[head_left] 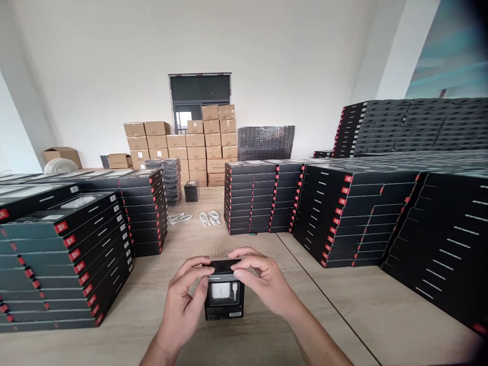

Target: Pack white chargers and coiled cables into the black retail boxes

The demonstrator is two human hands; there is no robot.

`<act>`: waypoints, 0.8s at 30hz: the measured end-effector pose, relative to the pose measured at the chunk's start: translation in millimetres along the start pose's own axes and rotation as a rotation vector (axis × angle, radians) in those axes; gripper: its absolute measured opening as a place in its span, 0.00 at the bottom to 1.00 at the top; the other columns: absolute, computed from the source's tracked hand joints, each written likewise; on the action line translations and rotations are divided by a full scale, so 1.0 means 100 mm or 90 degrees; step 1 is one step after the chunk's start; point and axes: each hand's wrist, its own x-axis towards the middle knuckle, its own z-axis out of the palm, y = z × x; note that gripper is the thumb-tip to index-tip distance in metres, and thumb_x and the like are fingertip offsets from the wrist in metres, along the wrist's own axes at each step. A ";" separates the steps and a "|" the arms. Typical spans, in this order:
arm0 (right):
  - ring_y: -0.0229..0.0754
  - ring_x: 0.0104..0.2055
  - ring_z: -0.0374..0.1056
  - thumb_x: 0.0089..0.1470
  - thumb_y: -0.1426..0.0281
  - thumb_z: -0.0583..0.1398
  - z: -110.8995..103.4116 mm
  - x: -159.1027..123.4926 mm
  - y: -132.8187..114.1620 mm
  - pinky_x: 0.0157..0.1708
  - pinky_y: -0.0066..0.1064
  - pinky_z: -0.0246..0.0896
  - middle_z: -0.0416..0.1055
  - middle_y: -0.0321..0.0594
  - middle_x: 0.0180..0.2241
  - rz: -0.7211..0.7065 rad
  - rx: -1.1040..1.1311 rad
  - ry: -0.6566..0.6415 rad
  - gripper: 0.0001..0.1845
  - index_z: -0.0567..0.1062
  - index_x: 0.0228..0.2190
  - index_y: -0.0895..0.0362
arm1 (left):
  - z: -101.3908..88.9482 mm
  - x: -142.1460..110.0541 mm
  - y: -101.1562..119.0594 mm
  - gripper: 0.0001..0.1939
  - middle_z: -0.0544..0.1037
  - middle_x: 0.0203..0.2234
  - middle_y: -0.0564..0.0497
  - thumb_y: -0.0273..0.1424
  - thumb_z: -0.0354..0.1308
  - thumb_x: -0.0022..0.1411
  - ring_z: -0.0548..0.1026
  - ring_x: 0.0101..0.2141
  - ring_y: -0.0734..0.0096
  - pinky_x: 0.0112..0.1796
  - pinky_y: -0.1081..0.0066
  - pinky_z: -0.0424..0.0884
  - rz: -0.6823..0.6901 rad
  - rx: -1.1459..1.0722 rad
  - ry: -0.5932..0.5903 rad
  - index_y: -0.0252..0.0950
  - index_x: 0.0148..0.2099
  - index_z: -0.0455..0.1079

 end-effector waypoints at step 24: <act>0.55 0.46 0.74 0.48 0.52 0.58 0.12 0.00 0.94 0.45 0.41 0.71 0.79 0.45 0.42 0.215 -0.086 0.085 0.22 0.83 0.32 0.54 | -1.33 0.86 0.98 0.41 0.49 0.67 0.43 0.30 0.61 0.44 0.52 0.63 0.44 0.61 0.48 0.51 0.076 0.621 0.052 0.39 0.64 0.58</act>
